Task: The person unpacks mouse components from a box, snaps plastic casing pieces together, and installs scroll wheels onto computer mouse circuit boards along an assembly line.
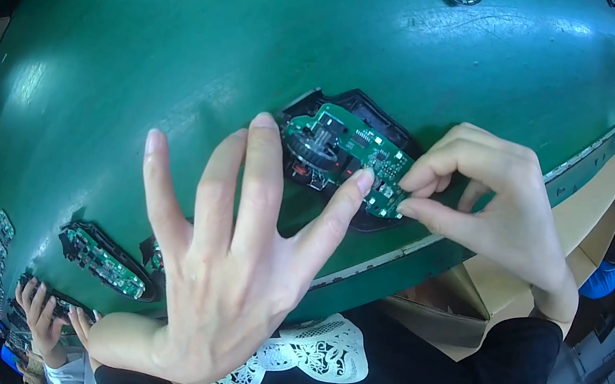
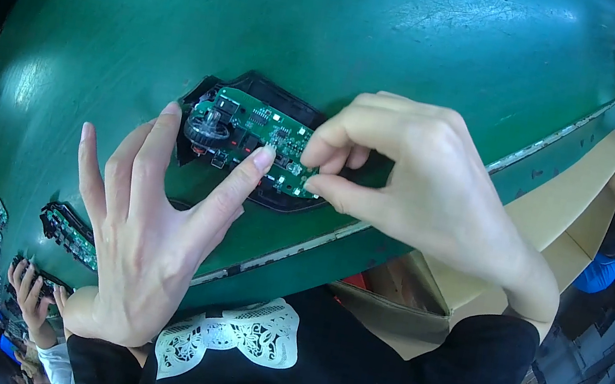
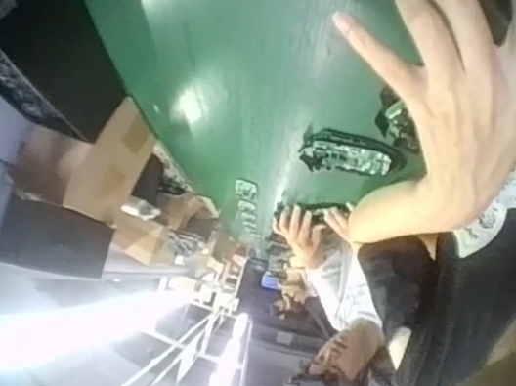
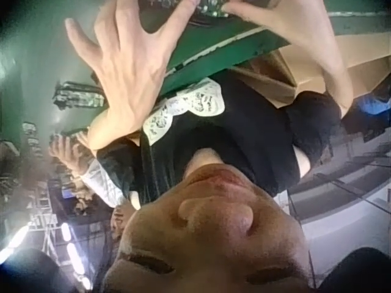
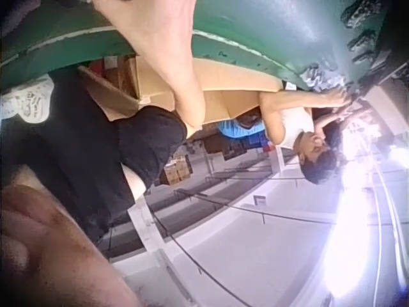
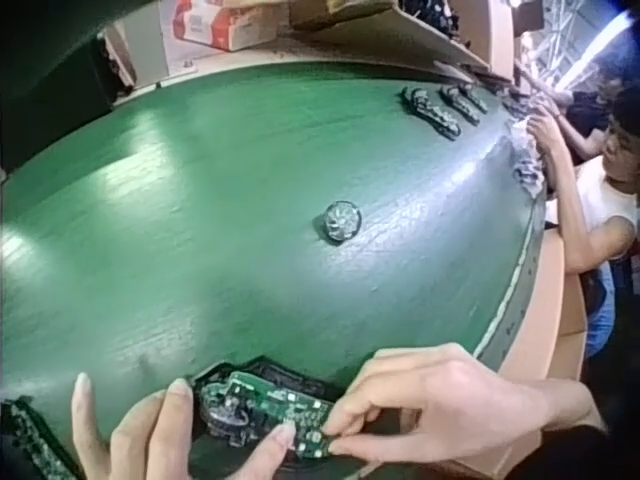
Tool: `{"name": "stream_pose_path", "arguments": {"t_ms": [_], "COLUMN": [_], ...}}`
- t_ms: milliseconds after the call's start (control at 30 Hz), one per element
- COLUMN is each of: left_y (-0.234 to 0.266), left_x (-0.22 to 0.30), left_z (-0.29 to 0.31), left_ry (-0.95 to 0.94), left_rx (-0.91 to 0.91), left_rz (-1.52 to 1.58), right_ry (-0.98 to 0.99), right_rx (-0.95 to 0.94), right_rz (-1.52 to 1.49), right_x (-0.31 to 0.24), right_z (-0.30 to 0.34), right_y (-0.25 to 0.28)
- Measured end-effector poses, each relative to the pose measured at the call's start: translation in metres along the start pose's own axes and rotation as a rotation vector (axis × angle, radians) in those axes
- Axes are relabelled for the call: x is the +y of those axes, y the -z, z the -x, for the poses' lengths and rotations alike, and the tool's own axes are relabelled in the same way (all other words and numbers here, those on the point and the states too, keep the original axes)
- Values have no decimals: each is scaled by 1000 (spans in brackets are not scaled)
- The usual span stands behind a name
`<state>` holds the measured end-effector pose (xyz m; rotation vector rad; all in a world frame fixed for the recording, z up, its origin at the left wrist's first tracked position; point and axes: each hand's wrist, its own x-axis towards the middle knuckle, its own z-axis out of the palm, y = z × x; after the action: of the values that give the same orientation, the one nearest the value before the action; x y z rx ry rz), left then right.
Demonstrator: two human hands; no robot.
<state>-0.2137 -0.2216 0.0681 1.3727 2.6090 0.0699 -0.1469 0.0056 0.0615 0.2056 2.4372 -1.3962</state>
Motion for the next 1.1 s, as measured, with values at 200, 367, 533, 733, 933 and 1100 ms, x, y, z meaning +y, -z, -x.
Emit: {"name": "stream_pose_path", "arguments": {"t_ms": [200,367,533,733,933,1100], "left_y": [-1,4,-1,6,-7,-10], "left_x": [-1,-7,-16,-7,-8,-4], "left_z": [-1,6,8,9,-62,-190], "left_ry": [-48,-87,-167,-162,-209,-232], "left_rx": [31,77,174,221,414,507], "left_rz": [-26,-65,25,9,-16,-202], "right_ry": [-245,-263,395,385,196,158], "right_rx": [-70,-169,561,652,747,827], "right_rz": [36,153,631,844,532,525], "right_x": [-13,-36,-21,30,29,36], "right_z": [-9,-18,-23,-53,4,49], "right_y": [4,8,27,41,85,69]}}
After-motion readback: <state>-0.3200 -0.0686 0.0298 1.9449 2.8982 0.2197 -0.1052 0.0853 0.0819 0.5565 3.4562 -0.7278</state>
